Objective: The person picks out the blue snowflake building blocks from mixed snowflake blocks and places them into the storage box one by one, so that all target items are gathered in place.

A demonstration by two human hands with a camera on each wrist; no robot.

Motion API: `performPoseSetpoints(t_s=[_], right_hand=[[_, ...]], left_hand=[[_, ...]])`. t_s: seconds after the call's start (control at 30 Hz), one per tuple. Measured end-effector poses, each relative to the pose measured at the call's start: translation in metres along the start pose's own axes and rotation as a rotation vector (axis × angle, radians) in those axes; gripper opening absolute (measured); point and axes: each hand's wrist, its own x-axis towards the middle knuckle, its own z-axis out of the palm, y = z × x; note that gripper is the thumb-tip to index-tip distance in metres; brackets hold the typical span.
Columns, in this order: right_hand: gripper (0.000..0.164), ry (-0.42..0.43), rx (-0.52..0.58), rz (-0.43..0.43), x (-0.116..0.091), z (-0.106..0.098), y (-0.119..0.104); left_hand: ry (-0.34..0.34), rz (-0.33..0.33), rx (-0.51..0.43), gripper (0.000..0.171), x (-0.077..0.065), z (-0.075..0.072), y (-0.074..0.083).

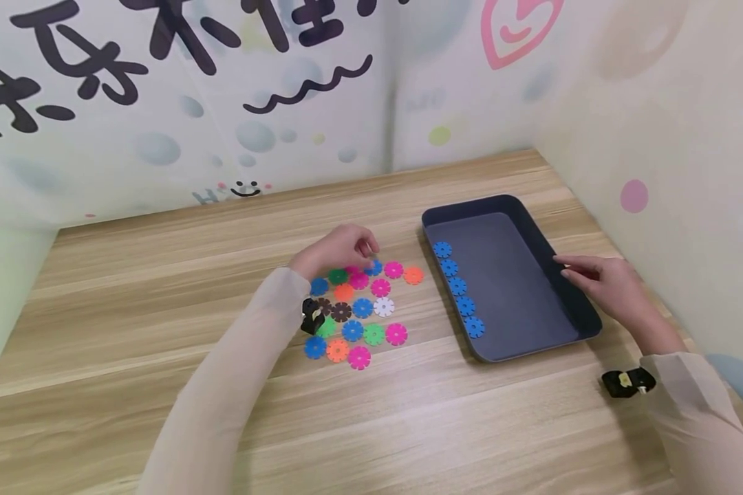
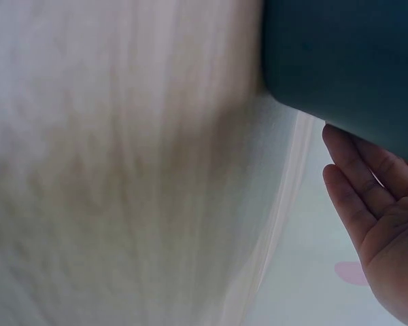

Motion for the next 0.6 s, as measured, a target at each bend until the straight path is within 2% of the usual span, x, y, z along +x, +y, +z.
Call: performPoseSetpoints(t_s=[0.27, 0.6], right_hand=[[0.026, 0.006, 0.016, -0.006, 0.001, 0.0016, 0.0016], [0.025, 0.009, 0.017, -0.014, 0.0009, 0.0025, 0.0028]], left_hand=[[-0.014, 0.007, 0.046, 0.032, 0.0025, 0.0037, -0.007], [-0.022, -0.015, 0.114, 0.026, 0.0042, 0.0054, 0.0002]])
